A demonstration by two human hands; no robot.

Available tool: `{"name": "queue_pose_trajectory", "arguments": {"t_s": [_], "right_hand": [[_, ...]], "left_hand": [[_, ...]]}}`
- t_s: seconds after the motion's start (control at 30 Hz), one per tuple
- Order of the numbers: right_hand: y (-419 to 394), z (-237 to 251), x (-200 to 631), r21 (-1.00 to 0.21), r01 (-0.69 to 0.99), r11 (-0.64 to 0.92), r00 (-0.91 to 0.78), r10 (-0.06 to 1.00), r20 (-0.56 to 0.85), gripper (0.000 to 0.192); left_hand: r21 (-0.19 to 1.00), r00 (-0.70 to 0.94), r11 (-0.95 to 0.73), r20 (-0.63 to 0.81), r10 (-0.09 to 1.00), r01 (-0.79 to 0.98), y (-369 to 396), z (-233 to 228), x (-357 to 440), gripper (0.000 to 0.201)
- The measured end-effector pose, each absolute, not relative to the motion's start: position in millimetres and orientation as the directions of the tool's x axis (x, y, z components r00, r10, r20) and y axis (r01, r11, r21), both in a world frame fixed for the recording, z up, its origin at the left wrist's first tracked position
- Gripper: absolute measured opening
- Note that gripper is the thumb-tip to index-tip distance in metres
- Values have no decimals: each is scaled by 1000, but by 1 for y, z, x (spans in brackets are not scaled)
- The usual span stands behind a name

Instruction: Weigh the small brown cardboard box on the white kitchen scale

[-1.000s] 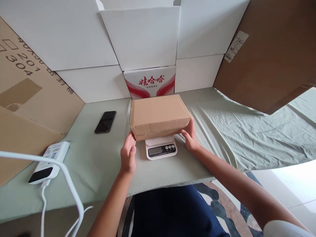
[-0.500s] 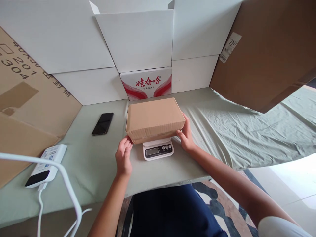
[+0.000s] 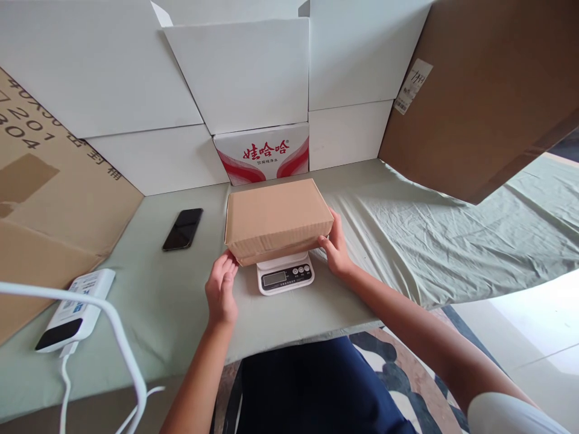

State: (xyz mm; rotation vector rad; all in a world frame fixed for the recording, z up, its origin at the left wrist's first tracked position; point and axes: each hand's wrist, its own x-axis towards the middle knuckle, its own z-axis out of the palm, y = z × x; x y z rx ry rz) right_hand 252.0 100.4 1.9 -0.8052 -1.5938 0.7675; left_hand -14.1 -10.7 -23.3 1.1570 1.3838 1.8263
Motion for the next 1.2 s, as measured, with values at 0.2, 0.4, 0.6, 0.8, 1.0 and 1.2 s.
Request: {"name": "queue_pose_trajectory", "arguments": {"t_s": [0.2, 0.4, 0.6, 0.8, 1.0, 1.2], "right_hand": [[101, 0, 254, -817, 99, 568, -110, 823, 558, 76], [103, -1, 255, -797, 104, 595, -126, 803, 583, 73], [103, -3, 253, -804, 96, 587, -142, 808, 572, 75], [106, 5, 249, -824, 39, 566, -131, 820, 557, 77], [157, 36, 219, -756, -36, 653, -146, 745, 651, 80], [207, 11, 192, -833, -30, 552, -133, 824, 551, 81]], "left_hand": [[945, -491, -324, 307, 815, 51, -10, -20, -13, 64], [945, -507, -321, 307, 805, 62, -9, -20, -12, 69], [945, -444, -319, 318, 837, 74, -9, -20, -11, 69], [928, -434, -361, 363, 824, 90, -2, -9, -16, 68], [893, -436, -442, 434, 789, 89, 61, 16, -41, 55], [958, -468, -279, 275, 840, 61, 123, -13, -59, 57]]}}
